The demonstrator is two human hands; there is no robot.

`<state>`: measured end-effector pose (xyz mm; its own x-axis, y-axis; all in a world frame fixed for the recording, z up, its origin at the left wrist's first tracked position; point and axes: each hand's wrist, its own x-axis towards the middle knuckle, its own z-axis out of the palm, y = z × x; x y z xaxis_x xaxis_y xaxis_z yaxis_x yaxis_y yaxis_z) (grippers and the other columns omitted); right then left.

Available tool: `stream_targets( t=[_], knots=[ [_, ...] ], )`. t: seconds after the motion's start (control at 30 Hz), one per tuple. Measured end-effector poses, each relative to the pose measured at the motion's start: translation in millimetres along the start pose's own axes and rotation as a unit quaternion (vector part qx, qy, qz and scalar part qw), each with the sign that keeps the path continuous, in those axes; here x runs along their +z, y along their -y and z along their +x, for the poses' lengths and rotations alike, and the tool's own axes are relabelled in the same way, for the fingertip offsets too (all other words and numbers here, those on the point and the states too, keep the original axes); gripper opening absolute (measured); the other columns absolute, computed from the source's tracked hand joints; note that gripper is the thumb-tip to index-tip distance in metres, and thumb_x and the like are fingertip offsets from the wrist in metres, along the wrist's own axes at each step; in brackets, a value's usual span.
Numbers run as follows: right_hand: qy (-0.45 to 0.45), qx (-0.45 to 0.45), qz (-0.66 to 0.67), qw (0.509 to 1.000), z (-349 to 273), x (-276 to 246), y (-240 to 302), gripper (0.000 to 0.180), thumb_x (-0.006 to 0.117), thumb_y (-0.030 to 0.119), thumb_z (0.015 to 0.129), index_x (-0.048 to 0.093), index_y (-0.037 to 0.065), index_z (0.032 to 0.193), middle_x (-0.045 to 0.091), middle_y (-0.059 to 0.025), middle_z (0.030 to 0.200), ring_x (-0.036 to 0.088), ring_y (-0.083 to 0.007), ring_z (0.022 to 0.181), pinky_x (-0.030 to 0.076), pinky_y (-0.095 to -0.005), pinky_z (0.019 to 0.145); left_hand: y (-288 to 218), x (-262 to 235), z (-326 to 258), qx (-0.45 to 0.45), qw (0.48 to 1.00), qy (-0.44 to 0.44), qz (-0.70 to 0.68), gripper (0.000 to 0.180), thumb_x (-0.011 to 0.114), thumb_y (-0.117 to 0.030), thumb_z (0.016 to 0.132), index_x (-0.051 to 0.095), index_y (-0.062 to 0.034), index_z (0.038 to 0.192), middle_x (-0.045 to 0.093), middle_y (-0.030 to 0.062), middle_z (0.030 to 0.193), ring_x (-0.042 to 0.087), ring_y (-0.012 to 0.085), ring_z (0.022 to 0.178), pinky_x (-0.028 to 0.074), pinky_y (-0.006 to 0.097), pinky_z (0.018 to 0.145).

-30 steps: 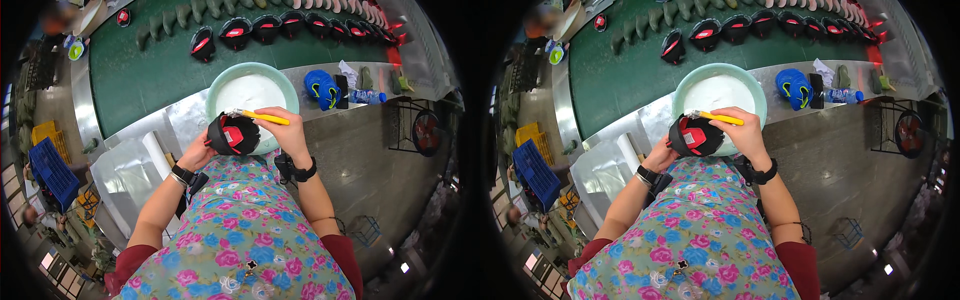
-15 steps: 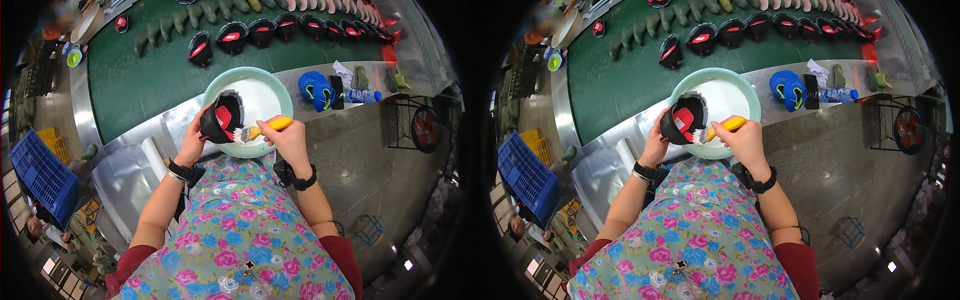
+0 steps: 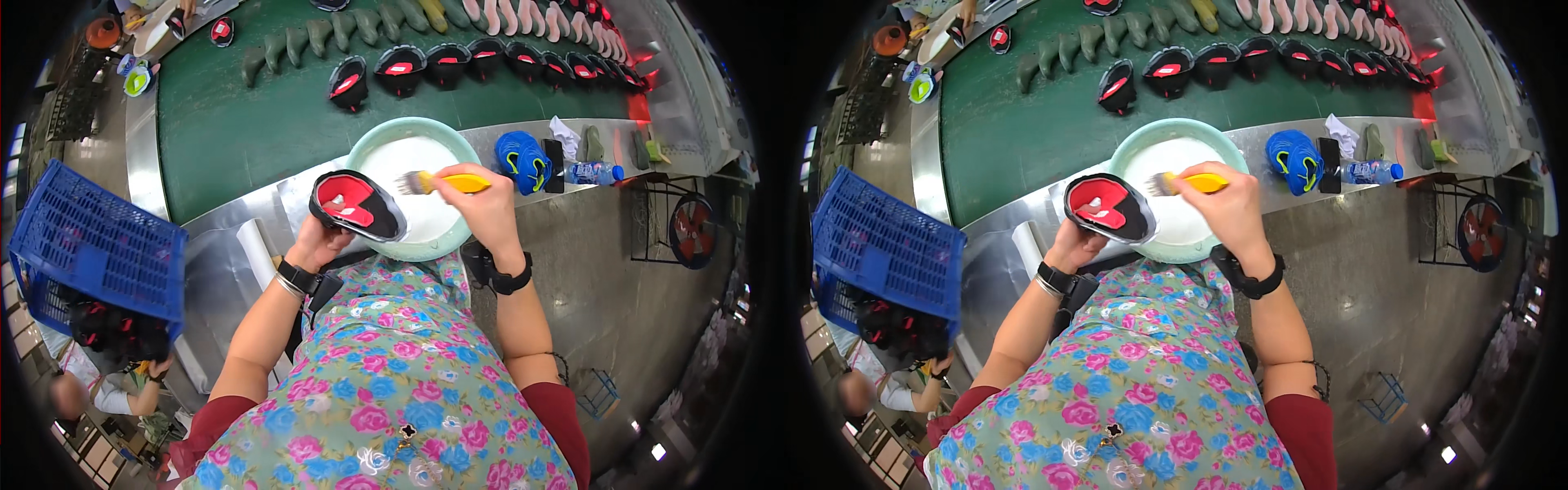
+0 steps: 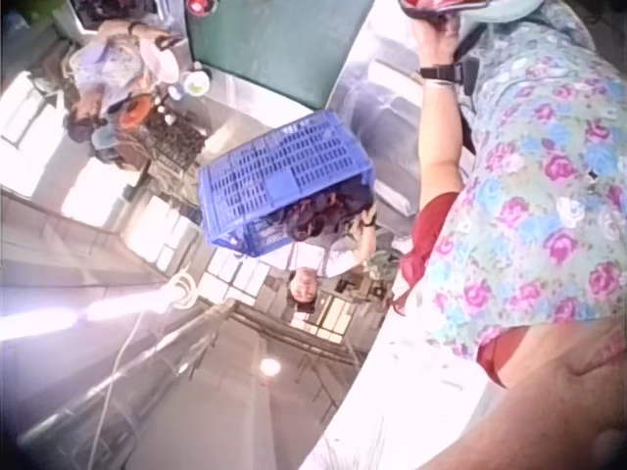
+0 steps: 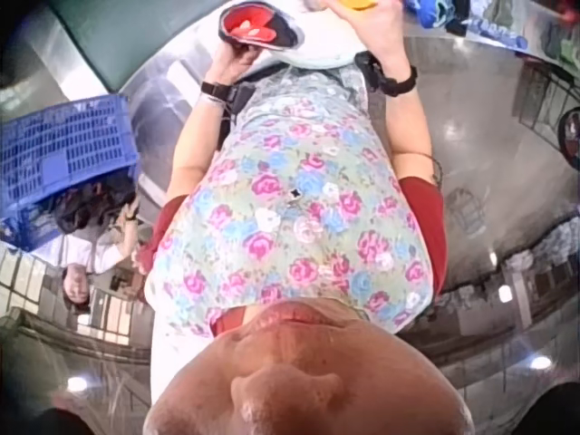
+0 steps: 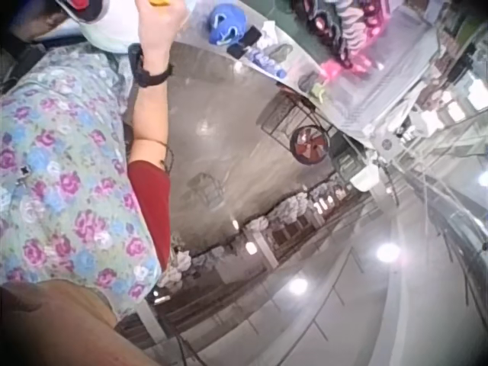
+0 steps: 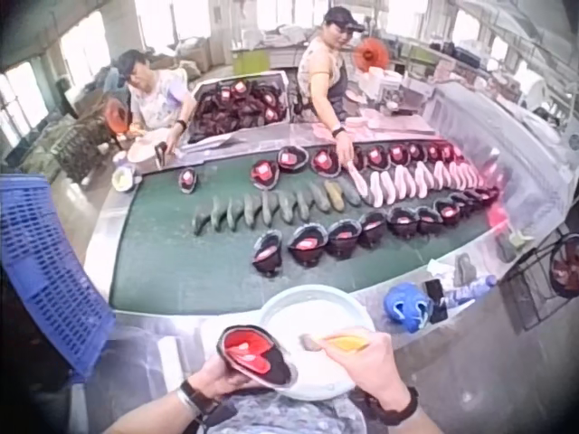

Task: The person applies a white substance to the interior of black and red shoes using a yellow brush. They pick up shoes from a conveyor belt, dip the brush into a bowl of white liquid, and coat the inside of the shoes before placing them back on the belt.

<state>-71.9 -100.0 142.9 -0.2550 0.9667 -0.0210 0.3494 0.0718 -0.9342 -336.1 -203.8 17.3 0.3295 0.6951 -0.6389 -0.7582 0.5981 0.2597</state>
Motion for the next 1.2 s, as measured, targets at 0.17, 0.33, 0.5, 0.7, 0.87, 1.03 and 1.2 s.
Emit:
stream_targets(
  t=[0.17,0.33,0.5,0.7,0.87,1.03,1.2],
  knots=[
    [0.179,-0.162,0.086,0.967,16,42,44,0.014,0.077,0.006,0.082,0.074,-0.001,0.094,0.073,-0.0087,0.088,0.069,-0.0147,0.078,0.053,-0.0264,0.070,13,5,2,-0.104,0.990,-0.009,-0.094,0.037,0.045,-0.040,0.101,0.060,-0.0063,0.108,0.056,0.0029,0.066,0.037,0.0072,0.038,0.026,0.019,0.033],
    [0.092,-0.041,0.021,0.995,31,37,-2,0.015,0.078,0.013,0.083,0.072,0.000,0.085,0.070,-0.0074,0.071,0.066,-0.0114,0.065,0.051,-0.0268,0.060,-4,26,-10,-0.157,0.986,0.045,-0.039,0.021,0.056,-0.027,0.095,0.059,-0.0063,0.095,0.048,0.0038,0.058,0.037,0.0097,0.040,0.024,0.020,0.034],
    [0.032,0.180,0.031,0.983,-9,5,-19,0.015,0.076,0.013,0.085,0.070,-0.001,0.081,0.066,-0.0044,0.065,0.063,-0.0074,0.059,0.048,-0.0237,0.053,-34,-31,4,0.022,0.999,0.028,-0.019,0.023,0.052,-0.022,0.100,0.061,-0.0102,0.118,0.066,0.0025,0.093,0.059,0.0130,0.069,0.043,0.027,0.053],
    [-0.111,0.261,0.095,0.954,-23,-21,-8,0.011,0.074,0.008,0.088,0.068,-0.002,0.089,0.067,-0.0056,0.068,0.061,-0.0085,0.057,0.047,-0.0219,0.051,-122,-107,97,0.301,0.941,-0.136,0.073,0.038,0.038,0.002,0.100,0.048,-0.0057,0.136,0.057,0.0130,0.131,0.058,0.0292,0.118,0.049,0.051,0.104],
    [-0.116,0.245,0.089,0.958,-28,-23,-13,0.008,0.071,0.005,0.090,0.068,-0.002,0.088,0.064,-0.0035,0.068,0.058,-0.0072,0.057,0.044,-0.0214,0.051,-193,-130,197,0.390,0.917,-0.086,-0.003,0.038,0.043,0.000,0.100,0.048,-0.0083,0.136,0.057,0.0125,0.134,0.057,0.0295,0.122,0.047,0.049,0.106],
    [-0.121,0.283,0.097,0.947,-30,-18,4,0.011,0.074,0.009,0.089,0.073,0.001,0.096,0.065,0.0010,0.073,0.059,-0.0051,0.065,0.045,-0.0206,0.056,-186,-178,202,0.191,0.711,-0.183,0.652,0.049,0.061,-0.014,0.098,0.045,0.0035,0.141,0.066,0.0181,0.122,0.064,0.0239,0.115,0.048,0.033,0.102],
    [-0.119,0.218,0.122,0.961,-35,-11,19,0.015,0.075,0.012,0.089,0.074,0.001,0.099,0.071,-0.0034,0.084,0.063,-0.0072,0.069,0.050,-0.0221,0.061,-128,-129,139,0.192,0.966,-0.173,0.026,0.053,0.051,-0.011,0.101,0.033,0.0015,0.149,0.050,0.0228,0.136,0.053,0.0349,0.125,0.047,0.044,0.107]
  ],
)
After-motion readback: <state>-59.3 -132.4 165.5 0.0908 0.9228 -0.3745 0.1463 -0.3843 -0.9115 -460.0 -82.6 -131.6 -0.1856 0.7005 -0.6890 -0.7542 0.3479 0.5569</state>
